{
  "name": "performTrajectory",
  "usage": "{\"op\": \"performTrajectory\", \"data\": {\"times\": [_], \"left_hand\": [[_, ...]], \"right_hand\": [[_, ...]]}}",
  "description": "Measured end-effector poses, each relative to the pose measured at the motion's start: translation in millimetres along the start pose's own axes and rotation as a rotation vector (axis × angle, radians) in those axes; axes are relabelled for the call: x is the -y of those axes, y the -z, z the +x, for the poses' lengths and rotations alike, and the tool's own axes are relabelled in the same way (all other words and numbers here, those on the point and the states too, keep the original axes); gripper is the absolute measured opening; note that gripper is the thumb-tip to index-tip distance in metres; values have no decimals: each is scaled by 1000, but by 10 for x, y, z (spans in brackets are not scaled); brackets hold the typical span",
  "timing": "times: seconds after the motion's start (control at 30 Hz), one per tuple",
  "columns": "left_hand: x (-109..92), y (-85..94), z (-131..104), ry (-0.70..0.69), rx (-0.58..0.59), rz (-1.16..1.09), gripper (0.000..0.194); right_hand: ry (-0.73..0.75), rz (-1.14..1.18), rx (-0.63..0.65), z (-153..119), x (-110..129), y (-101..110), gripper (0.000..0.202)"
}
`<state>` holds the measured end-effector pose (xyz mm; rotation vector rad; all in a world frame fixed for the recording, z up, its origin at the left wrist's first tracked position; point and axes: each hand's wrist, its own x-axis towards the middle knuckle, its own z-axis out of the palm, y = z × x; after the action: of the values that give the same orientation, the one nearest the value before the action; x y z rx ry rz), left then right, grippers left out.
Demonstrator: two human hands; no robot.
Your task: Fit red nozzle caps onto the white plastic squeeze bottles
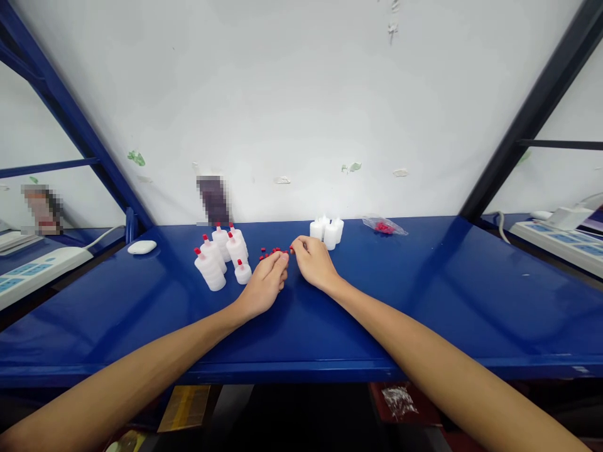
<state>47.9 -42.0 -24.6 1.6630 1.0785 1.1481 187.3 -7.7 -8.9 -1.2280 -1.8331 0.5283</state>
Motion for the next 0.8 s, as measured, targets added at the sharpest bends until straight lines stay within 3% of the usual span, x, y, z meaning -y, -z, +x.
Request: {"op": "performTrajectory", "data": {"times": [0.17,0.37,0.63,0.8], "left_hand": [[-51,8,35,163,46,-375,31],[-85,29,48,193,44,-456,21],[-74,28,64,156,77,-491,31],[-50,46,79,66,-25,-499,35]], "right_hand": [[261,-198,15,-87,64,54,29],[468,-591,68,-105,45,114,35],[470,-712,70,-92,127,130,38],[381,-524,115,-107,157,159,31]]}}
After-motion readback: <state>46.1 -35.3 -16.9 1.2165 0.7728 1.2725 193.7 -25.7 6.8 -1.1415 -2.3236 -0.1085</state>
